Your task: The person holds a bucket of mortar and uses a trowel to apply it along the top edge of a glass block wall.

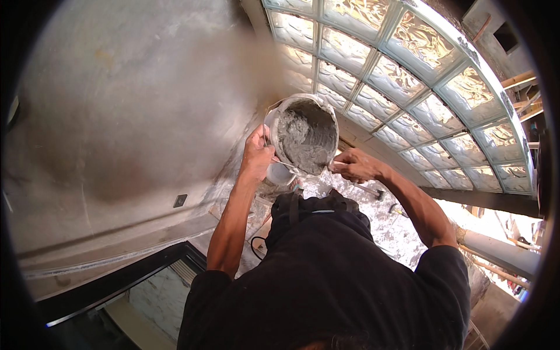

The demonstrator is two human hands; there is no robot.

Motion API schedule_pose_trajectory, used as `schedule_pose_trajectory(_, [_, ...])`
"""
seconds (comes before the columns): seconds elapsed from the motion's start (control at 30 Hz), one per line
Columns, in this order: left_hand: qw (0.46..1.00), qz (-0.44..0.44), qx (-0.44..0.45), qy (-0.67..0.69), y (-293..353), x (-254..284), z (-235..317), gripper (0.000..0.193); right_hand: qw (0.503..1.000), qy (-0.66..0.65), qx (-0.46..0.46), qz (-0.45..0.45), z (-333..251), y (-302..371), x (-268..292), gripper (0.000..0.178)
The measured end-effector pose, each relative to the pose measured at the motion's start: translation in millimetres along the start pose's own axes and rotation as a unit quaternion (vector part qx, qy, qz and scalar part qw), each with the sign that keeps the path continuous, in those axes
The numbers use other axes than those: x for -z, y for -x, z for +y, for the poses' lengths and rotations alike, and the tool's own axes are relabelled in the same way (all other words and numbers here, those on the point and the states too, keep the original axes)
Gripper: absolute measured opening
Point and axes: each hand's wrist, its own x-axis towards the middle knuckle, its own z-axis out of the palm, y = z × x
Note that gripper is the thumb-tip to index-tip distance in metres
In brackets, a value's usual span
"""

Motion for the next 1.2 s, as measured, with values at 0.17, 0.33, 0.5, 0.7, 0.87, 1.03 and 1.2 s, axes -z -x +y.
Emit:
schedule_pose_trajectory(0.17, [0.996, 0.012, 0.021, 0.090, -3.2, 2.6, 5.4, 0.030, 0.992, -0.013, 0.100, 0.075, -6.8, 25.5, 17.8, 0.046])
schedule_pose_trajectory(0.33, [0.993, 0.003, 0.009, 0.113, -24.6, 8.4, -7.2, 0.030, 0.991, 0.084, 0.003, 0.107, 0.5, 18.3, 39.6, 0.052])
schedule_pose_trajectory(0.5, [0.993, 0.020, 0.024, 0.113, -23.2, -3.3, 7.0, 0.031, 0.993, -0.029, 0.014, 0.114, -6.3, 23.0, 36.2, 0.052])
schedule_pose_trajectory(0.7, [0.989, 0.055, 0.065, 0.124, -30.7, -3.2, -0.6, 0.035, 0.958, -0.255, 0.082, 0.101, -15.7, 36.3, 28.2, 0.053])
schedule_pose_trajectory(0.87, [0.986, 0.079, 0.076, 0.126, -28.2, -2.9, -2.8, 0.032, 0.858, -0.385, 0.285, 0.184, -62.8, 60.1, 34.4, 0.038])
schedule_pose_trajectory(1.03, [0.986, 0.089, 0.101, 0.098, -27.6, 13.4, -21.0, 0.030, 0.749, -0.161, 0.310, 0.563, -127.4, 73.9, 65.9, 0.039])
schedule_pose_trajectory(1.2, [0.978, 0.101, 0.131, 0.131, -23.0, 32.7, -49.2, 0.030, 0.519, 0.228, 0.197, 0.800, -124.9, 33.2, 125.9, 0.052])
